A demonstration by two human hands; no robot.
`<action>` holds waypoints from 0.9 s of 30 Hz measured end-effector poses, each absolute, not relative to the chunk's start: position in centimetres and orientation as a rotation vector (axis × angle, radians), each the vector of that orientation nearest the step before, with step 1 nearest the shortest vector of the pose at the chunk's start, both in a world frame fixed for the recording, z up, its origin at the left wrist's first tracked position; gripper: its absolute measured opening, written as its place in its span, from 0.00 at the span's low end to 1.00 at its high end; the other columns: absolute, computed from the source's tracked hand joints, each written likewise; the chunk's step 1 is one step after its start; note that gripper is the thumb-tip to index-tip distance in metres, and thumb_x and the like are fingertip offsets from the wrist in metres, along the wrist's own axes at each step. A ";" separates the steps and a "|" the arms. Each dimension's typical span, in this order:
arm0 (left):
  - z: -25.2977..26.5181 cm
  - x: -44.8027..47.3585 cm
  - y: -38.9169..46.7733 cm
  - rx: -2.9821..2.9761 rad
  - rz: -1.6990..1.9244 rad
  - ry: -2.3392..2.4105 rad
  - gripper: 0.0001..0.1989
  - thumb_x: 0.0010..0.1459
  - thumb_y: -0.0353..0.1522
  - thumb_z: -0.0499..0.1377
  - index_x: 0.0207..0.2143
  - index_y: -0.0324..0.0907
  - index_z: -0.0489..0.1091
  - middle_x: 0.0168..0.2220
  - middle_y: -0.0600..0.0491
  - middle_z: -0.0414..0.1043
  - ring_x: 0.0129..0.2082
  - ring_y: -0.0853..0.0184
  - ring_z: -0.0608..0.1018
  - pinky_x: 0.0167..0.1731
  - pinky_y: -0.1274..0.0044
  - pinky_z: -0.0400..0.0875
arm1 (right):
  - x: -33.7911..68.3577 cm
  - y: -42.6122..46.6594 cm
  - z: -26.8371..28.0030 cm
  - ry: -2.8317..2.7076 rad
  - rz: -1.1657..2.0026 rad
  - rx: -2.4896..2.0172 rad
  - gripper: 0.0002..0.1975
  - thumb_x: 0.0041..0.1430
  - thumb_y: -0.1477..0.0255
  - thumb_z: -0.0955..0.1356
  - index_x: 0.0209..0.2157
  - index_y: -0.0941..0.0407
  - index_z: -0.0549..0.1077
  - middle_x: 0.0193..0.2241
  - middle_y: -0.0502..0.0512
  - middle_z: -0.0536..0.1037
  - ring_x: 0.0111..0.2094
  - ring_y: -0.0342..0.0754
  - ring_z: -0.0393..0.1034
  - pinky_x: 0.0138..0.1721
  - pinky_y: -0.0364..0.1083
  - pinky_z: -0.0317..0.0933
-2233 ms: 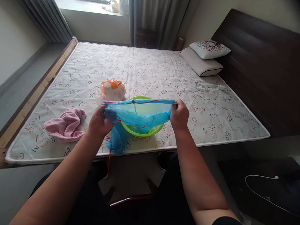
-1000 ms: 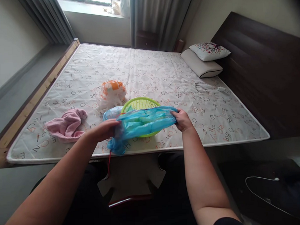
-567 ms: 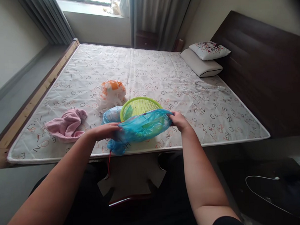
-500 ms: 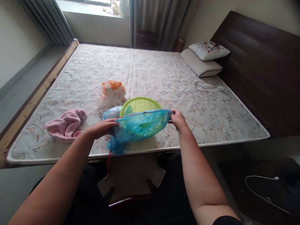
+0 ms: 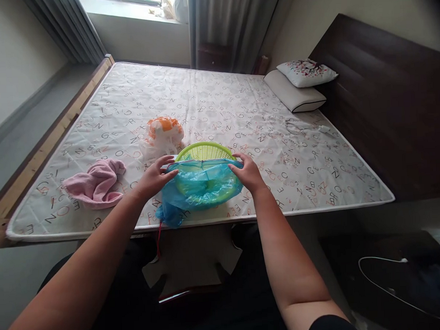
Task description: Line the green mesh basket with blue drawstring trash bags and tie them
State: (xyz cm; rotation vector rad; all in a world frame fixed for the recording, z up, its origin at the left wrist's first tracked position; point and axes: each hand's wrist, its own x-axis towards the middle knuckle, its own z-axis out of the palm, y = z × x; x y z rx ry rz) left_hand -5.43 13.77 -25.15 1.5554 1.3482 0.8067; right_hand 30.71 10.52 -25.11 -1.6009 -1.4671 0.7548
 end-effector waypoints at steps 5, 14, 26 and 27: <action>-25.3 -5.4 13.5 1.809 0.790 1.544 0.28 0.60 0.46 0.66 0.60 0.44 0.78 0.55 0.43 0.82 0.43 0.57 0.83 0.50 0.65 0.79 | 31.0 10.6 -24.8 -1.627 0.598 -1.603 0.12 0.59 0.66 0.74 0.44 0.52 0.81 0.52 0.62 0.78 0.56 0.60 0.74 0.62 0.61 0.70; -23.7 -5.0 13.0 1.870 0.680 1.625 0.22 0.64 0.43 0.61 0.56 0.45 0.81 0.47 0.47 0.84 0.38 0.59 0.79 0.49 0.70 0.75 | 30.3 9.8 -22.9 -1.685 0.525 -1.656 0.06 0.69 0.64 0.66 0.39 0.51 0.72 0.37 0.57 0.79 0.39 0.54 0.72 0.48 0.52 0.66; -23.8 -4.0 12.7 1.516 0.731 1.395 0.18 0.56 0.48 0.63 0.36 0.42 0.76 0.26 0.55 0.64 0.26 0.67 0.66 0.25 0.76 0.58 | 28.4 9.6 -23.7 -1.369 0.882 -1.600 0.12 0.67 0.57 0.67 0.39 0.50 0.68 0.30 0.49 0.74 0.31 0.49 0.67 0.35 0.47 0.63; -23.7 -3.9 12.7 1.460 0.663 1.379 0.18 0.54 0.48 0.64 0.36 0.42 0.75 0.25 0.56 0.62 0.24 0.67 0.65 0.24 0.76 0.57 | 28.3 9.6 -23.8 -1.373 0.911 -1.596 0.12 0.66 0.57 0.67 0.39 0.50 0.68 0.30 0.49 0.74 0.31 0.49 0.67 0.34 0.47 0.63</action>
